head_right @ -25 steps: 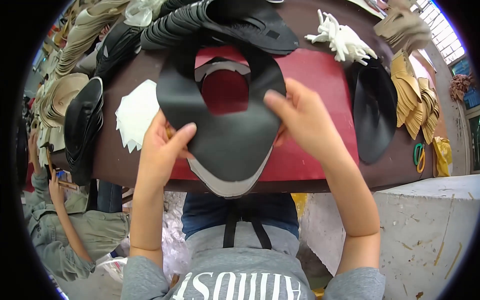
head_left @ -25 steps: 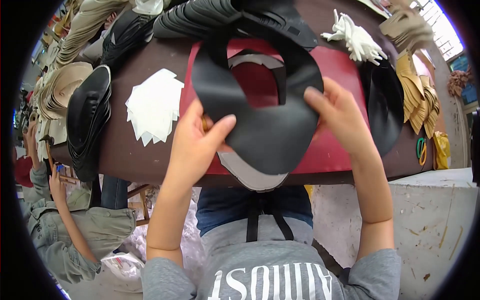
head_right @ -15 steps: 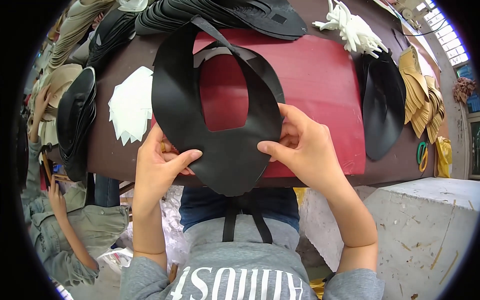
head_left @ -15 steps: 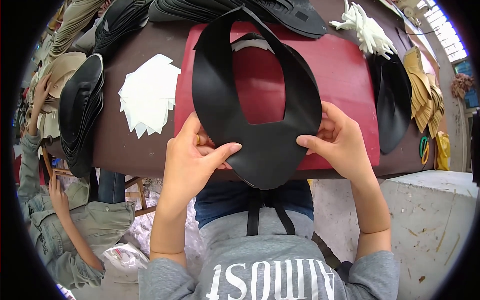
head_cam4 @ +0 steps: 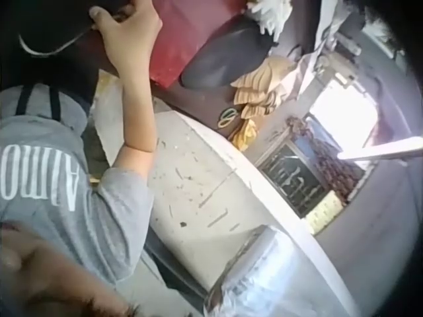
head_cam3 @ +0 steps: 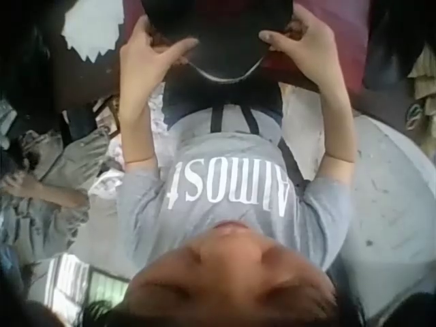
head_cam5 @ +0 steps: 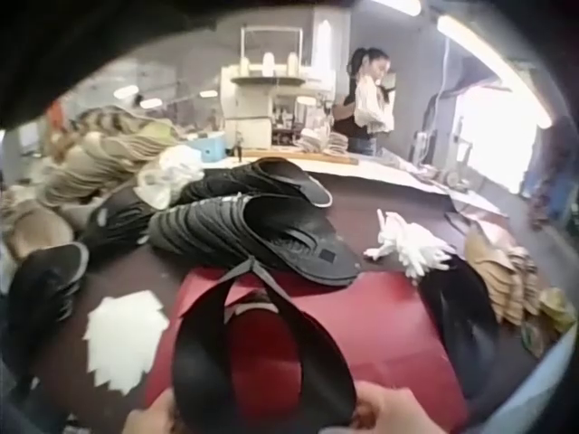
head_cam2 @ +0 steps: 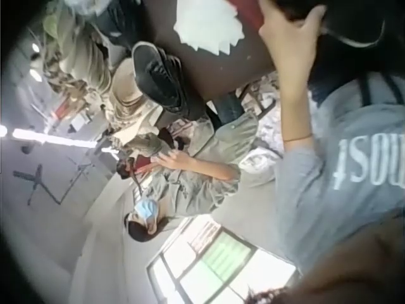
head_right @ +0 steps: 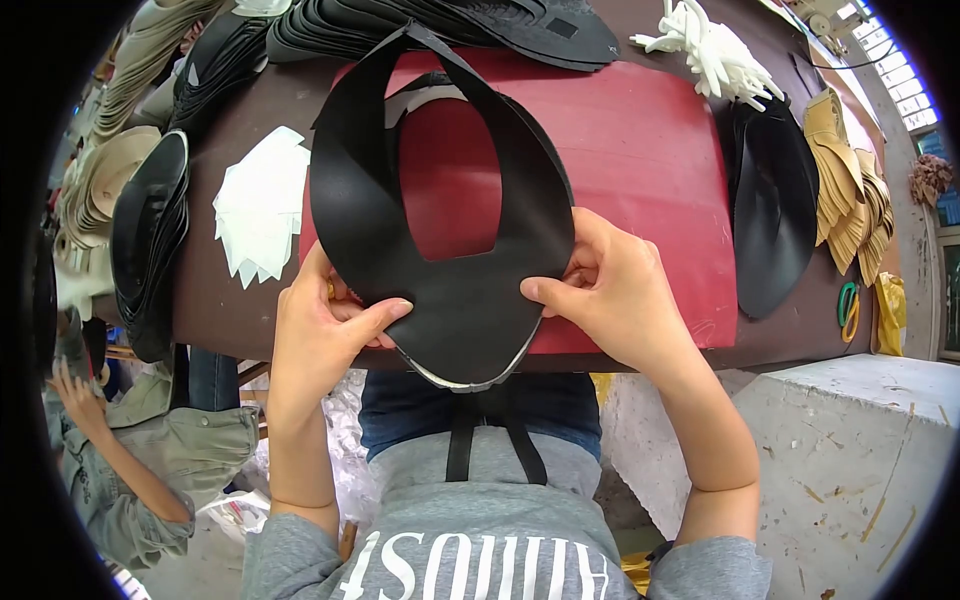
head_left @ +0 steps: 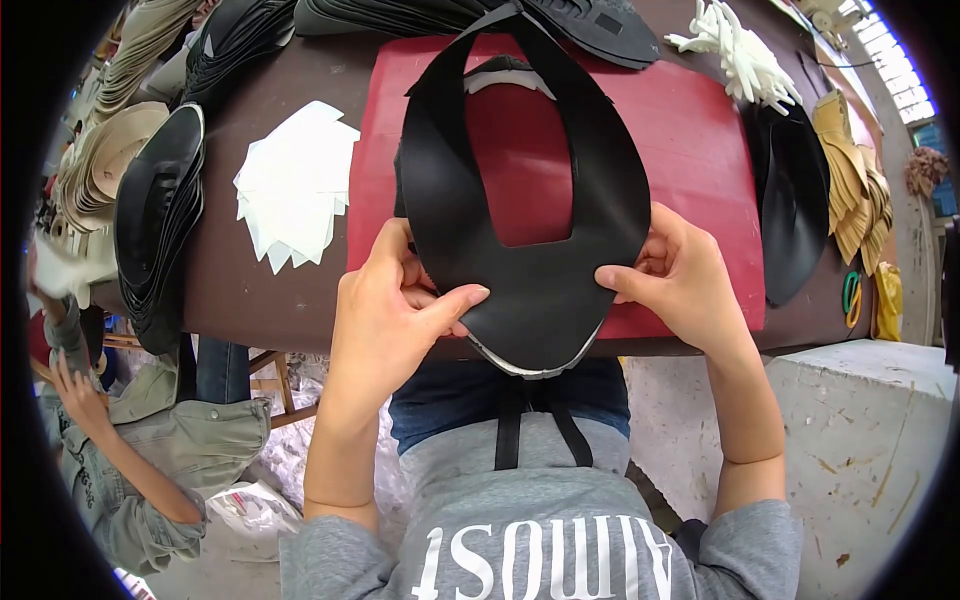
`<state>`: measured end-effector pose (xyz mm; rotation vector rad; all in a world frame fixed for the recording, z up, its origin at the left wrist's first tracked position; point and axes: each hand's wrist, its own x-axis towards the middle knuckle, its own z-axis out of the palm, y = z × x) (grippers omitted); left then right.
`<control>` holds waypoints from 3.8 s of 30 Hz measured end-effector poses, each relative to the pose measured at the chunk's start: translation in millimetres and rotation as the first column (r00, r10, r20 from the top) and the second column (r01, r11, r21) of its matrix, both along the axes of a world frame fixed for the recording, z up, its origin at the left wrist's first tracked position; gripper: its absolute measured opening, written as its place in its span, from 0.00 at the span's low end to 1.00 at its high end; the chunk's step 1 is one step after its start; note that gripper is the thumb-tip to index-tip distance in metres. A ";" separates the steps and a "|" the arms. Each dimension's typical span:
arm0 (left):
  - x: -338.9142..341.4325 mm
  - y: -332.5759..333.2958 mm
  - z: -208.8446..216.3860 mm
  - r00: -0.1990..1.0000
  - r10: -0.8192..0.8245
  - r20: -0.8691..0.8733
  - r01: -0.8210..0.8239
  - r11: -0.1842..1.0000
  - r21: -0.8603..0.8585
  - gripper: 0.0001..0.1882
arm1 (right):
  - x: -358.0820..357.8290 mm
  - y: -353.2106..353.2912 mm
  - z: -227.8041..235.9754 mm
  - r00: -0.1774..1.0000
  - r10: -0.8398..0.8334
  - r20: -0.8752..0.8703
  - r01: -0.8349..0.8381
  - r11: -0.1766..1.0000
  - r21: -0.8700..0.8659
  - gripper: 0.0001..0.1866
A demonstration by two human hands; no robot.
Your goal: Assembling and applying adhesive padding to shoe upper components at a factory workbench.
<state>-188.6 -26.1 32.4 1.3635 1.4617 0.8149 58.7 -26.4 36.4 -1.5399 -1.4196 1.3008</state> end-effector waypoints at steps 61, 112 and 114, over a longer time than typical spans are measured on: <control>126.4 -27.3 -21.6 0.548 0.185 -0.816 0.504 0.706 0.498 0.23 | 55.6 72.4 7.0 0.703 -0.077 0.707 -0.436 0.739 0.513 0.05; 202.4 80.6 -69.1 0.527 0.294 -0.797 0.550 0.597 0.584 0.15 | 72.2 92.0 6.3 0.332 -0.464 0.821 -0.485 0.663 0.571 0.09; 201.2 81.8 -75.9 0.629 0.317 -0.710 0.501 0.533 0.682 0.12 | 68.2 87.2 11.3 0.289 -0.453 0.843 -0.482 0.692 0.537 0.09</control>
